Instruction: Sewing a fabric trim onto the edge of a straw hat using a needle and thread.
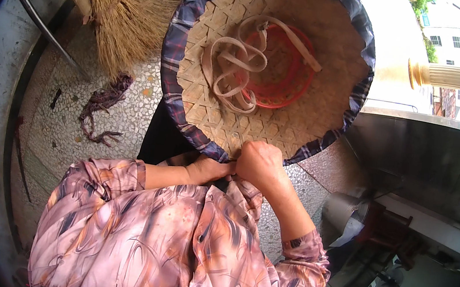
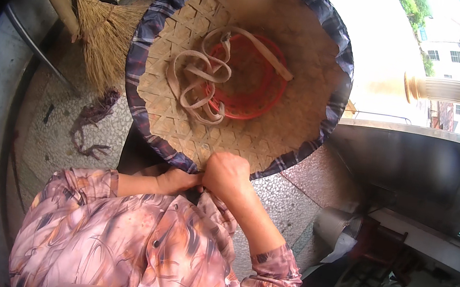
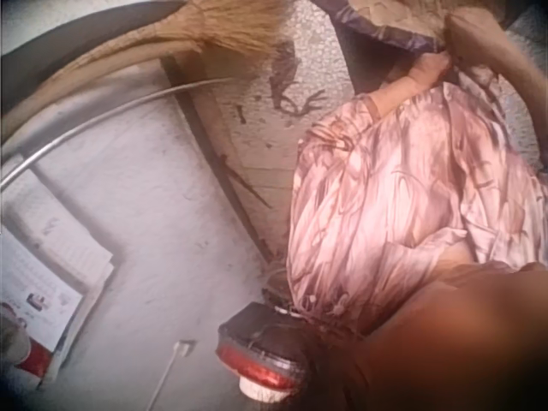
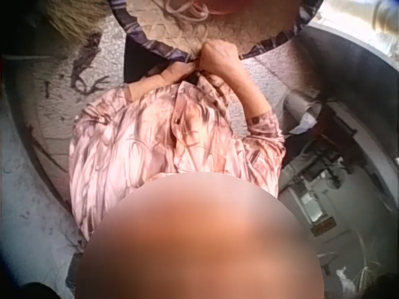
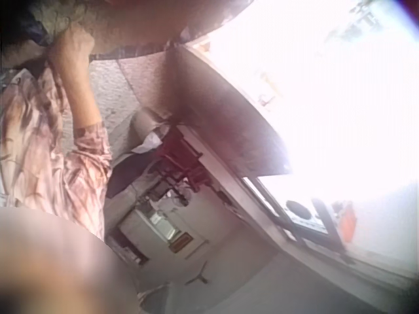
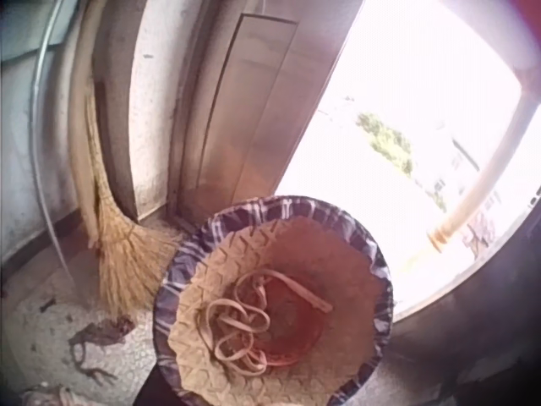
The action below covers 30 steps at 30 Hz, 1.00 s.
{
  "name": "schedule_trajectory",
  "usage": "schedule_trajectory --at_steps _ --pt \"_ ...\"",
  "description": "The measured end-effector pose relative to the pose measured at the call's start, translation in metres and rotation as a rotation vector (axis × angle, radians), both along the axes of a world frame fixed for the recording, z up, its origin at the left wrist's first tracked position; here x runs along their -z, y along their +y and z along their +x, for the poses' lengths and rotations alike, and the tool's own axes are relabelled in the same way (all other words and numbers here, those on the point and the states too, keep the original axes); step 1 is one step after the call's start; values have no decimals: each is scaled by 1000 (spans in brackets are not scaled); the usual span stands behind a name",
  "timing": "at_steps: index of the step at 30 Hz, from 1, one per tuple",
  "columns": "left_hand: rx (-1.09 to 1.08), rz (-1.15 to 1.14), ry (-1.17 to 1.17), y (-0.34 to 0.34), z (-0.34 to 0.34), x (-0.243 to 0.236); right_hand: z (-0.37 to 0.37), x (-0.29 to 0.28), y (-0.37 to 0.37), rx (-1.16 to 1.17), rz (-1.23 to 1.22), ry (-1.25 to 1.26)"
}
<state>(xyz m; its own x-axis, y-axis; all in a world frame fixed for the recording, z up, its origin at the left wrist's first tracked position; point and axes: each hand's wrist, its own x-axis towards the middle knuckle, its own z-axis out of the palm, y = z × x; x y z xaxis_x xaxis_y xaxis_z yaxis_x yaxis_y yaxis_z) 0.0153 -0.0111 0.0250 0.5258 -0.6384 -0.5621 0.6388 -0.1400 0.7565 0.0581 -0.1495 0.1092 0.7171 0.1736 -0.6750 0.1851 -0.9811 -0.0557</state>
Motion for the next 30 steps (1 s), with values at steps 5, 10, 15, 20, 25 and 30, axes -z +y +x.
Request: schedule_trajectory --at_steps 5,10,15,20,25,30 --pt "8 -93 -112 -7 -7 26 -11 4 -18 65 107 -122" --pt "-36 -151 -161 -4 1 8 -14 10 -34 46 201 -152" --pt "-112 -165 -213 -10 -7 26 -13 12 -33 56 218 -191" --pt "-128 -189 -246 -10 -6 25 4 2 -12 -112 39 19" --pt "-120 -190 -235 -14 -11 38 5 -1 -4 -128 29 59" --pt "-53 -184 -190 -15 -13 43 -12 10 -23 -71 150 -120"
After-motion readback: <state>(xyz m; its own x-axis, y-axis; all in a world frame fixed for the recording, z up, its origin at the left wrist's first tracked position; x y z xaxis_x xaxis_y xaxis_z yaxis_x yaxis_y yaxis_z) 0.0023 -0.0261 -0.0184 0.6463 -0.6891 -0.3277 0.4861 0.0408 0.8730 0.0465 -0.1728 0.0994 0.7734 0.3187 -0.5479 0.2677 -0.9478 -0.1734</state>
